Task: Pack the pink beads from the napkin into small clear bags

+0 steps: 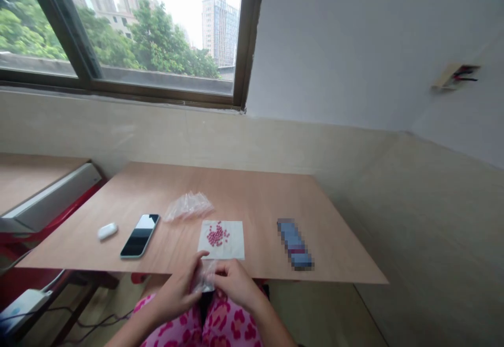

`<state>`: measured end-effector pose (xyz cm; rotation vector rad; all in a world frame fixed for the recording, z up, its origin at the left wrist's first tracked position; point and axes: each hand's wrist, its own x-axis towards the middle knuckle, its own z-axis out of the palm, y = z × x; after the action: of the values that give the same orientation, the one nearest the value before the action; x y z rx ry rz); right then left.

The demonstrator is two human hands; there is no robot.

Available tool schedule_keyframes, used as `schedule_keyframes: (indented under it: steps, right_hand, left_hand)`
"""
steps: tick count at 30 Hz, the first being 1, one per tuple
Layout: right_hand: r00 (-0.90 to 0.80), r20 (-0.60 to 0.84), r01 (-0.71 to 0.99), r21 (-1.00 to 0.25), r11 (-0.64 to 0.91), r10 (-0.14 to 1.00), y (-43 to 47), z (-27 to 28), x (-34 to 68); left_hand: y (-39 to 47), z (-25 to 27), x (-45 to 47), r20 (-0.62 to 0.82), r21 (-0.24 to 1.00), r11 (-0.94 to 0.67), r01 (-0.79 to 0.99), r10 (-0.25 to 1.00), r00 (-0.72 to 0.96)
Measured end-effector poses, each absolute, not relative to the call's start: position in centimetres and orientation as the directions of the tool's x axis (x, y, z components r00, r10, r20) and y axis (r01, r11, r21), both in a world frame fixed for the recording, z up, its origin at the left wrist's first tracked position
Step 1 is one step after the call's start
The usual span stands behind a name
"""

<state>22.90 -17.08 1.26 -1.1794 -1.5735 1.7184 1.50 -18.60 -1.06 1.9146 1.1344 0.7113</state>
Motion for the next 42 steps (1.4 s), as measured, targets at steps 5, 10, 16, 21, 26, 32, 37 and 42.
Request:
schedule_keyframes:
  steps: [5, 10, 16, 21, 26, 32, 37, 42]
  right_hand:
    - [-0.448, -0.225, 0.133, -0.974, -0.184, 0.865, -16.9, 0.7, 22.8]
    - [-0.347, -0.201, 0.092, -0.979, -0.180, 0.916, -16.4, 0.2, 23.1]
    - [-0.293, -0.215, 0.126, -0.974, -0.186, 0.931, -15.9, 1.2, 23.3]
    - [-0.318, -0.200, 0.187, -0.972, -0.146, 0.927, -15.6, 1.3, 23.2]
    - [-0.363, -0.119, 0.267, -0.963, -0.019, 0.924, -15.6, 0.8, 23.6]
    - [-0.372, -0.061, 0.370, -0.925, 0.088, 0.926, -15.9, 1.3, 23.6]
    - [-0.398, -0.006, 0.398, -0.902, 0.167, 0.917, -16.1, 1.2, 24.0]
    - [-0.456, -0.035, 0.437, -0.879, 0.190, 0.889, -16.4, 1.0, 23.7]
  left_hand:
    - [-17.7, -1.4, 0.5, 0.213, 0.771, -0.420, 0.479, 0.878, 0.428]
    - [-16.7, -1.3, -0.1, 0.293, 0.800, -0.380, 0.464, 0.923, 0.251]
    - [-16.1, -0.5, 0.7, -0.092, 0.985, 0.119, -0.125, 0.976, 0.198]
    - [-15.7, -1.1, 1.6, -0.356, 0.803, 0.470, -0.366, 0.871, 0.338]
    - [-15.5, -2.3, 1.3, -0.461, 0.766, 0.514, -0.386, 0.858, 0.228]
    - [-15.3, -3.0, 1.1, -0.439, 0.810, 0.472, -0.347, 0.881, 0.174]
    - [-15.2, -2.1, 0.6, -0.299, 0.931, 0.301, -0.205, 0.953, 0.041]
    - [-16.5, 0.6, 0.0, 0.180, 0.912, -0.278, 0.300, 0.932, 0.316]
